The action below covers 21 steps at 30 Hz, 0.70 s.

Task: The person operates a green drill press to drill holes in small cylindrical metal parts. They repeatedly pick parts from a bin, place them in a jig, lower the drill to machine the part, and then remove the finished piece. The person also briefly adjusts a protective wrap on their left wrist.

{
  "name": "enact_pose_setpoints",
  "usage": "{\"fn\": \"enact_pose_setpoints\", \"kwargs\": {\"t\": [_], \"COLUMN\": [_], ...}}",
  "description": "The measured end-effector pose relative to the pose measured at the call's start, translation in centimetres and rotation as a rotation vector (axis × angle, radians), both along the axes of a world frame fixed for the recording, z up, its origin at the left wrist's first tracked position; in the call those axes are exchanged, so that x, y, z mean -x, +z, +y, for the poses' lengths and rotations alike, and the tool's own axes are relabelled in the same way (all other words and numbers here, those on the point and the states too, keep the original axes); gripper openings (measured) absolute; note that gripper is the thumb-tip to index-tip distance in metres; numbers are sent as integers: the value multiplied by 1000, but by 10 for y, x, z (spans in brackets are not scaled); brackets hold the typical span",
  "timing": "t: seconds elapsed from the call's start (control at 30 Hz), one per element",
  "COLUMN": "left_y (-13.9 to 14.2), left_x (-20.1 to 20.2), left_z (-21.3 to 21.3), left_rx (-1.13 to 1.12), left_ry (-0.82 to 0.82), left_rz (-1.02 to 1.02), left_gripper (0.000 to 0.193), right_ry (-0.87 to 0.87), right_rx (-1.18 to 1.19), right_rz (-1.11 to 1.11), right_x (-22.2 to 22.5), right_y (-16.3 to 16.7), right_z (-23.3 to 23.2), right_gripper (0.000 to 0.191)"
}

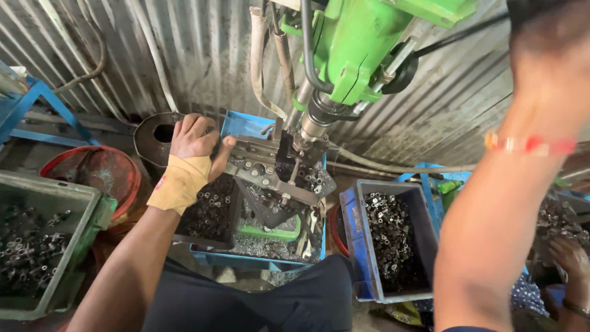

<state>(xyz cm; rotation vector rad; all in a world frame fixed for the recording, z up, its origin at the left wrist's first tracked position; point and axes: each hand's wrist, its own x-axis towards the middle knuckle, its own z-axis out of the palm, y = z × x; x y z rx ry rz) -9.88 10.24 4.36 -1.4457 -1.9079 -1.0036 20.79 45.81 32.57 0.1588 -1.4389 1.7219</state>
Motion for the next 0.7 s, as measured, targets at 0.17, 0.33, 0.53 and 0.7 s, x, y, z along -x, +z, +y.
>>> {"fn": "enact_pose_setpoints", "kwargs": {"t": [0.17,0.33,0.53,0.7], "left_y": [0,0,0,0], "left_x": [-1,-3,-4,-6], "left_z": [-1,1,0,-3], "left_rx": [-12,-27,-27,-25], "left_ry": [-11,9,3,-2], "left_rz": [12,14,4,1], "left_gripper": [23,22,23,24], "right_ry": [-146,-263,-296,-343], "right_rx": [-82,-66,-63,-132], "right_rz": [106,318,378,360], "right_x": [-39,-36,-35,-39], "right_y": [-49,-80,-92,-103], "right_z": [-93,-120,-122,-123], "right_gripper": [40,43,52,50]}}
